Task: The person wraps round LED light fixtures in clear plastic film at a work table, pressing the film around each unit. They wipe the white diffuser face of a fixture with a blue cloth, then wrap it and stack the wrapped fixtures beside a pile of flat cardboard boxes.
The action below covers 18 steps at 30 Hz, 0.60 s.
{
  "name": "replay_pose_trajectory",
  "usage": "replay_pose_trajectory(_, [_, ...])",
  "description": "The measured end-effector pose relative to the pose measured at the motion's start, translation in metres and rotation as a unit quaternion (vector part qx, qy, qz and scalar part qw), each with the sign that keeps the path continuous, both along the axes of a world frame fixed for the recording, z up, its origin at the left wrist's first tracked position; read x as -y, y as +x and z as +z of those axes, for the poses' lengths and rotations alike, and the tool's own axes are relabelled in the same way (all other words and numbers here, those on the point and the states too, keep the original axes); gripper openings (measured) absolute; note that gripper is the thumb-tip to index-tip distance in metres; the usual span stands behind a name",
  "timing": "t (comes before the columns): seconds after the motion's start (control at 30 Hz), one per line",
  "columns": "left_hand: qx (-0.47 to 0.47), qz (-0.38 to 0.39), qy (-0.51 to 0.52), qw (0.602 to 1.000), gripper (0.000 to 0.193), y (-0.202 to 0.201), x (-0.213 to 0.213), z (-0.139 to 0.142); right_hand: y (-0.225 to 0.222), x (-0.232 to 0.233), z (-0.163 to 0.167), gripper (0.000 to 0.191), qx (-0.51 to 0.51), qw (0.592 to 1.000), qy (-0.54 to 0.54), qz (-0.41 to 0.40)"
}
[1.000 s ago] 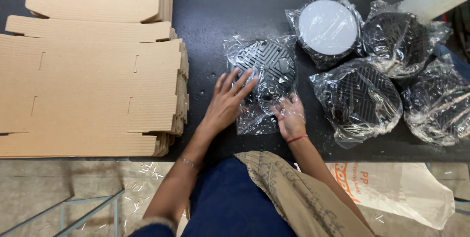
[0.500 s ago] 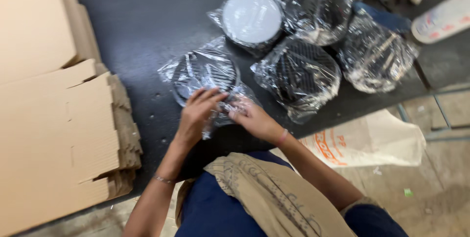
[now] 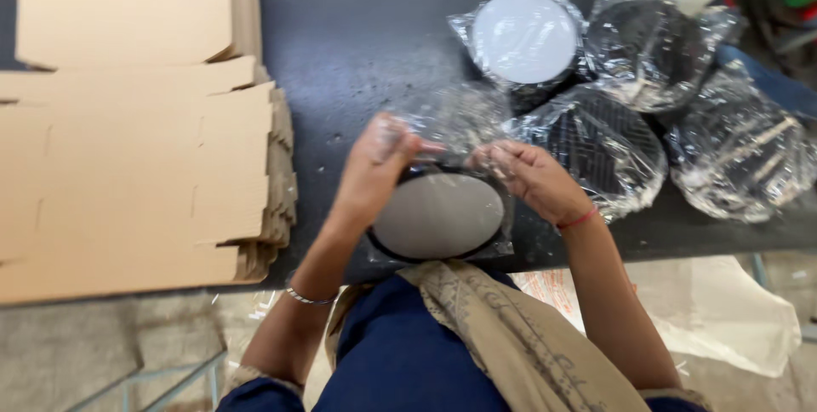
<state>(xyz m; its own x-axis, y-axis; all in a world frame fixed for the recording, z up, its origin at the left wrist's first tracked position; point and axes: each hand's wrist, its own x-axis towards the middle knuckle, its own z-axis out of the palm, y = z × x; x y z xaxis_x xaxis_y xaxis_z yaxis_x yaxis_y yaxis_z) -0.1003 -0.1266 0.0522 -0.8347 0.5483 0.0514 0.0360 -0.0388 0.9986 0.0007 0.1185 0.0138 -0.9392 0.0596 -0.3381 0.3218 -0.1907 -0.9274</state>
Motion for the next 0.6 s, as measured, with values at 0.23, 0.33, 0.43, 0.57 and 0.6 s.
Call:
replay_pose_trajectory(0.23, [0.048, 0.024, 0.052, 0.997, 0.024, 0.015, -0.007, -0.019, -0.033, -0.011, -0.026, 0.039, -0.070, 0.976, 0.052, 0.198])
replay_pose_trajectory(0.33, [0.074, 0.042, 0.106, 0.991, 0.025, 0.015, -0.010, -0.022, -0.044, -0.012, -0.022, 0.036, -0.073, 0.966, 0.096, 0.231])
replay_pose_trajectory(0.43, [0.075, 0.040, 0.166, 0.982, 0.026, 0.014, -0.010, -0.026, -0.050, -0.007, -0.020, 0.032, -0.011, 0.977, 0.028, 0.213])
replay_pose_trajectory(0.57, [0.063, 0.027, 0.194, 0.979, 0.027, 0.013, -0.009, -0.025, -0.047, -0.009, -0.015, 0.033, -0.106, 0.956, 0.054, 0.269])
replay_pose_trajectory(0.6, [0.059, 0.025, 0.197, 0.978, 0.027, 0.013, -0.009, -0.025, -0.045, -0.011, -0.013, 0.034, -0.096, 0.958, 0.052, 0.264])
